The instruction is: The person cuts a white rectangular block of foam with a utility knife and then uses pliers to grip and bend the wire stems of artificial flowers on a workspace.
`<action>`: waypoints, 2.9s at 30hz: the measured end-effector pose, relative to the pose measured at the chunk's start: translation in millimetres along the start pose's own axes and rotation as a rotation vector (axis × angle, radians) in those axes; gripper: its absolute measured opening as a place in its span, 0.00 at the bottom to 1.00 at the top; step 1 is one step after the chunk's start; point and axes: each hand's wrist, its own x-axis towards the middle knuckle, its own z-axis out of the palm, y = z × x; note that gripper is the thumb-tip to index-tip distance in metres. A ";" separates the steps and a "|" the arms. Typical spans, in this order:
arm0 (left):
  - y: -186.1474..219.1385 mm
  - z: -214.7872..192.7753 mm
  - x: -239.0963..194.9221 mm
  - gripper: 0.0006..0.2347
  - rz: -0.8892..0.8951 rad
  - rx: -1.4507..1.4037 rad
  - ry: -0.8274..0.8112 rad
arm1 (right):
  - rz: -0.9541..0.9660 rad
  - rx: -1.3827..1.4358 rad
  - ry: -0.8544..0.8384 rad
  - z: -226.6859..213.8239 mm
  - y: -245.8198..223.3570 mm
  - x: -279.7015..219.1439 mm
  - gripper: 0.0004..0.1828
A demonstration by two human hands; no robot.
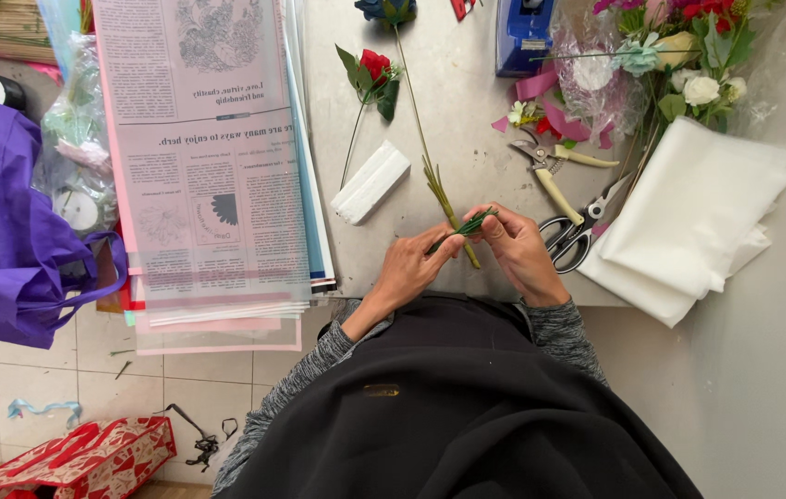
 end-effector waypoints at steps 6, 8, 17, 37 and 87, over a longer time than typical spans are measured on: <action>-11.5 0.2 2.8 0.13 -0.015 -0.048 -0.021 | -0.024 -0.242 0.089 -18.5 -17.3 12.6 0.13; -18.0 -4.7 4.5 0.15 -0.009 -0.058 -0.059 | -0.030 -0.262 0.156 -40.9 -15.9 22.9 0.14; -39.5 -7.9 -4.2 0.11 -0.157 -0.082 -0.030 | -0.328 -1.306 0.354 -72.6 7.4 51.3 0.21; -14.6 2.9 28.7 0.12 -0.115 -0.335 0.057 | -0.173 -0.848 -0.033 20.5 22.4 6.6 0.17; 6.8 -35.9 4.1 0.20 -0.189 -0.768 0.137 | -0.420 -0.874 -0.239 0.6 -76.1 39.7 0.31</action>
